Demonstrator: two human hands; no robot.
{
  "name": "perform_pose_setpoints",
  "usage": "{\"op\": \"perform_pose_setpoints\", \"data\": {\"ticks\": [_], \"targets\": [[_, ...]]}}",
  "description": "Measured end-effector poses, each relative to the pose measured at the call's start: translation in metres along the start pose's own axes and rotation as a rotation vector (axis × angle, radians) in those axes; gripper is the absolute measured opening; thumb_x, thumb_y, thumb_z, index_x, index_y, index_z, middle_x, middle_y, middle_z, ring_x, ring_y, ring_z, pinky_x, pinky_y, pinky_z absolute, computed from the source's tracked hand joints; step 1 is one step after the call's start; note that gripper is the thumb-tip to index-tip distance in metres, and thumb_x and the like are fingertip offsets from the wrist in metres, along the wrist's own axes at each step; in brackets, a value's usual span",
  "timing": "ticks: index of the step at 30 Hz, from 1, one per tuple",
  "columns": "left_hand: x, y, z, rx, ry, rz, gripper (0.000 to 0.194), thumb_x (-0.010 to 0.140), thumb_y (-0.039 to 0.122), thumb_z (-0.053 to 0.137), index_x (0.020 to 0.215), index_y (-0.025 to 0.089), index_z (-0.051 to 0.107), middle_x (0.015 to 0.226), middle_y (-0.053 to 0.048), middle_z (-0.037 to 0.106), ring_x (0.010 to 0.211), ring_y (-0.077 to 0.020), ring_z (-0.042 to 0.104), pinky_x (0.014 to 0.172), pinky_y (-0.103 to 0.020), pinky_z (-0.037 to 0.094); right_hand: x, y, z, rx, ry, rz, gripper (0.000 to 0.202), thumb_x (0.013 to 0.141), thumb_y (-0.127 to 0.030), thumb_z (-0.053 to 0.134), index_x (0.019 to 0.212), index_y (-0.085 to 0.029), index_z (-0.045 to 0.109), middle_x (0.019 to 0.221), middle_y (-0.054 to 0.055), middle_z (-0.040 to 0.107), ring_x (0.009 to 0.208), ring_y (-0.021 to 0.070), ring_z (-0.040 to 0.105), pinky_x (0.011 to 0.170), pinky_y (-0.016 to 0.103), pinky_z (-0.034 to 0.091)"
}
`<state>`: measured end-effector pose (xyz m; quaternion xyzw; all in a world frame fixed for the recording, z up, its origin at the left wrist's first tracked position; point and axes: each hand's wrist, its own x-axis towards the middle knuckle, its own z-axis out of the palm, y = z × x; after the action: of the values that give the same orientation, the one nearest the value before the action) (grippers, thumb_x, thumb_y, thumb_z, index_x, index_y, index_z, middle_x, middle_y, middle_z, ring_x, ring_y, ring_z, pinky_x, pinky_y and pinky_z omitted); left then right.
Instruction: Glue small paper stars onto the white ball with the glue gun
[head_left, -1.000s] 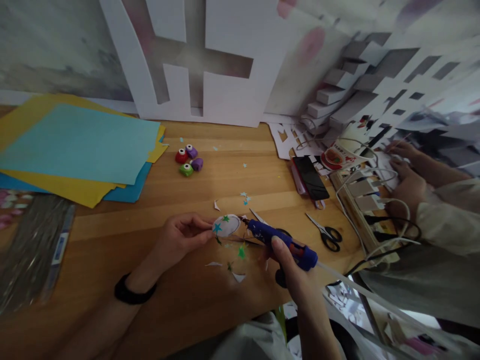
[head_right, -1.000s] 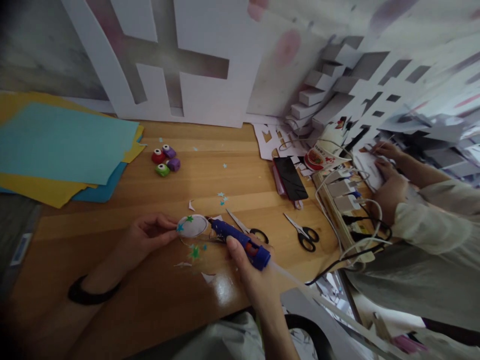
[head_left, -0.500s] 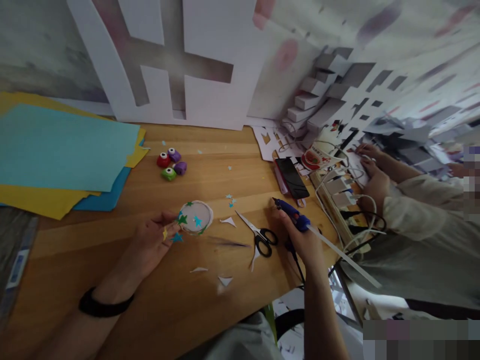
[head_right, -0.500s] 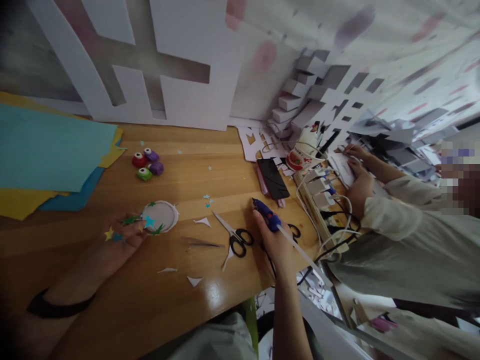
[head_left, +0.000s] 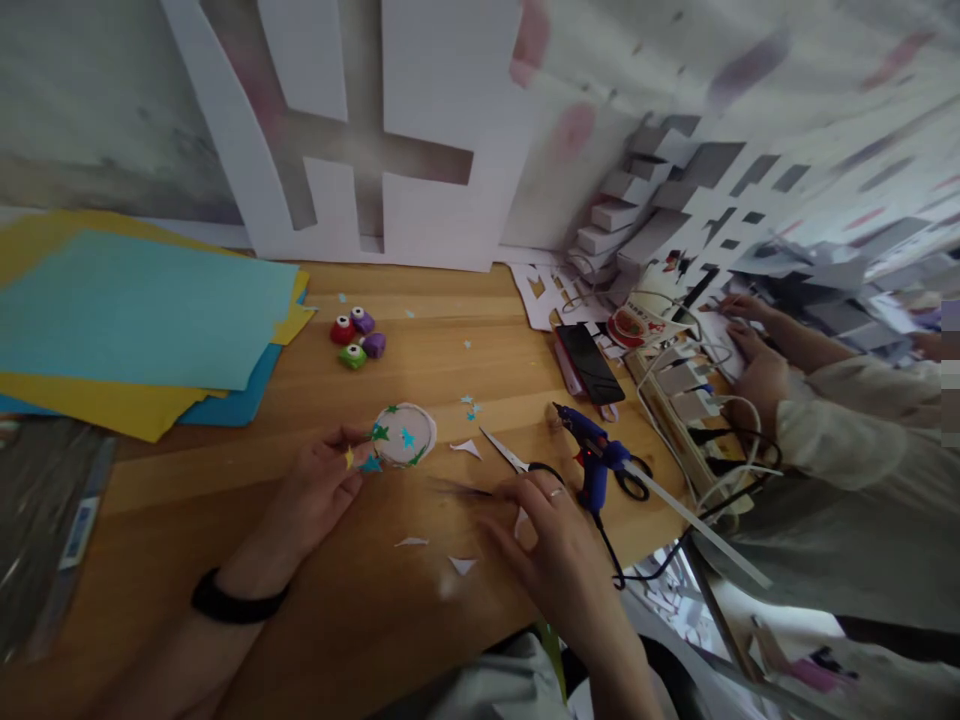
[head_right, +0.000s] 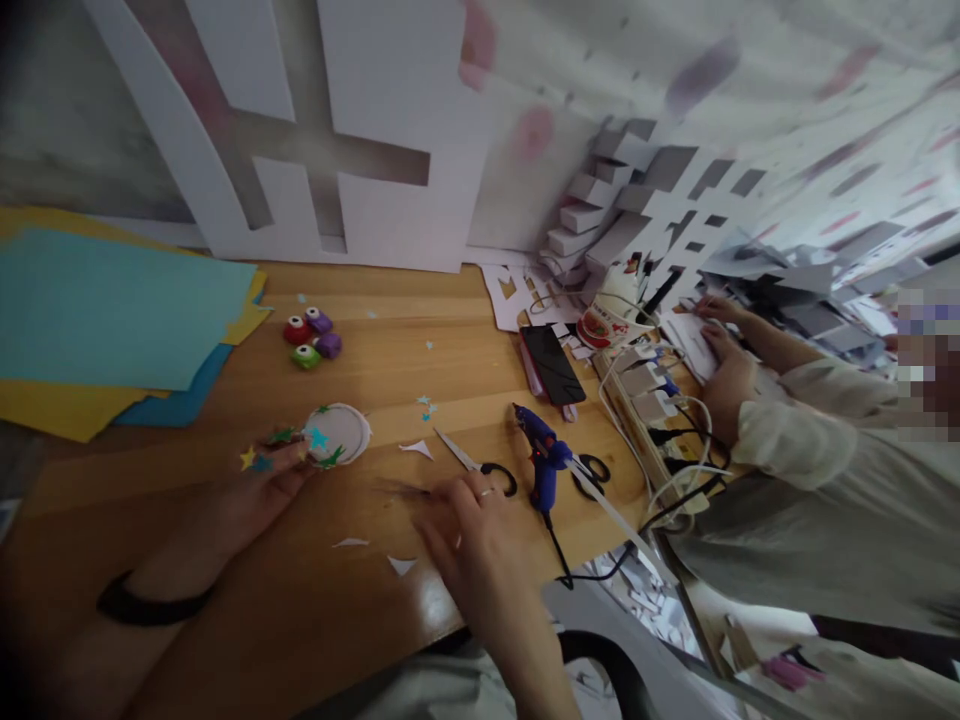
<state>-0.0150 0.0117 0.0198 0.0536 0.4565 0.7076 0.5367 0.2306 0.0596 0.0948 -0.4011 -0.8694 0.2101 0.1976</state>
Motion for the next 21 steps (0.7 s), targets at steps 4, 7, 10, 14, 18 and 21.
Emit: {"op": "perform_pose_setpoints", "data": {"ticks": [4,7,10,14,18,21], "targets": [[-0.001,0.004,0.006,-0.046,0.025,0.0,0.033,0.043,0.016,0.093,0.063,0.018,0.068,0.063,0.002,0.071,0.062,-0.0126,0.069,0.06,-0.018,0.058,0.01,-0.008,-0.004,0.063,0.229,-0.03,0.013,0.091,-0.022,0.066,0.079,-0.022,0.061,0.065,-0.003,0.059,0.058,0.0121,0.055,0.055,0.022,0.044],[-0.001,0.006,0.01,-0.06,0.024,-0.015,0.033,0.041,0.01,0.091,0.061,0.018,0.066,0.062,0.002,0.071,0.061,-0.0125,0.068,0.059,-0.019,0.057,0.017,-0.014,-0.015,0.048,0.346,-0.024,0.003,0.09,-0.02,0.067,0.091,-0.022,0.067,0.06,-0.006,0.056,0.048,0.0085,0.048,0.047,0.019,0.039],[-0.002,0.008,0.011,-0.058,0.015,-0.008,0.034,0.039,0.01,0.091,0.061,0.017,0.065,0.061,0.001,0.071,0.057,-0.0119,0.067,0.056,-0.018,0.056,0.025,-0.021,-0.019,0.036,0.34,-0.056,0.01,0.092,-0.018,0.065,0.099,-0.023,0.07,0.06,-0.007,0.058,0.045,0.007,0.047,0.045,0.019,0.037],[-0.004,0.014,0.009,-0.09,-0.018,-0.021,0.033,0.04,0.007,0.089,0.06,0.018,0.065,0.057,0.004,0.069,0.053,-0.0114,0.067,0.05,-0.017,0.054,0.027,-0.017,-0.015,0.064,0.319,-0.049,0.008,0.091,-0.018,0.066,0.096,-0.022,0.071,0.068,-0.004,0.067,0.05,0.0075,0.053,0.049,0.019,0.041],[-0.004,0.016,0.002,-0.174,-0.039,-0.016,0.035,0.043,0.004,0.088,0.065,0.02,0.065,0.059,0.007,0.069,0.054,-0.0112,0.068,0.055,-0.019,0.058,0.022,-0.001,-0.001,-0.003,0.144,-0.052,0.007,0.089,-0.02,0.069,0.095,-0.018,0.069,0.078,0.002,0.066,0.07,0.0158,0.062,0.065,0.026,0.05],[-0.002,0.01,-0.004,-0.186,-0.053,-0.02,0.033,0.05,0.008,0.089,0.069,0.021,0.065,0.066,0.005,0.074,0.061,-0.0125,0.071,0.056,-0.018,0.058,0.019,0.008,0.021,-0.097,-0.009,-0.042,0.02,0.083,-0.021,0.075,0.101,-0.015,0.069,0.097,0.01,0.068,0.09,0.0254,0.062,0.078,0.038,0.052]]}}
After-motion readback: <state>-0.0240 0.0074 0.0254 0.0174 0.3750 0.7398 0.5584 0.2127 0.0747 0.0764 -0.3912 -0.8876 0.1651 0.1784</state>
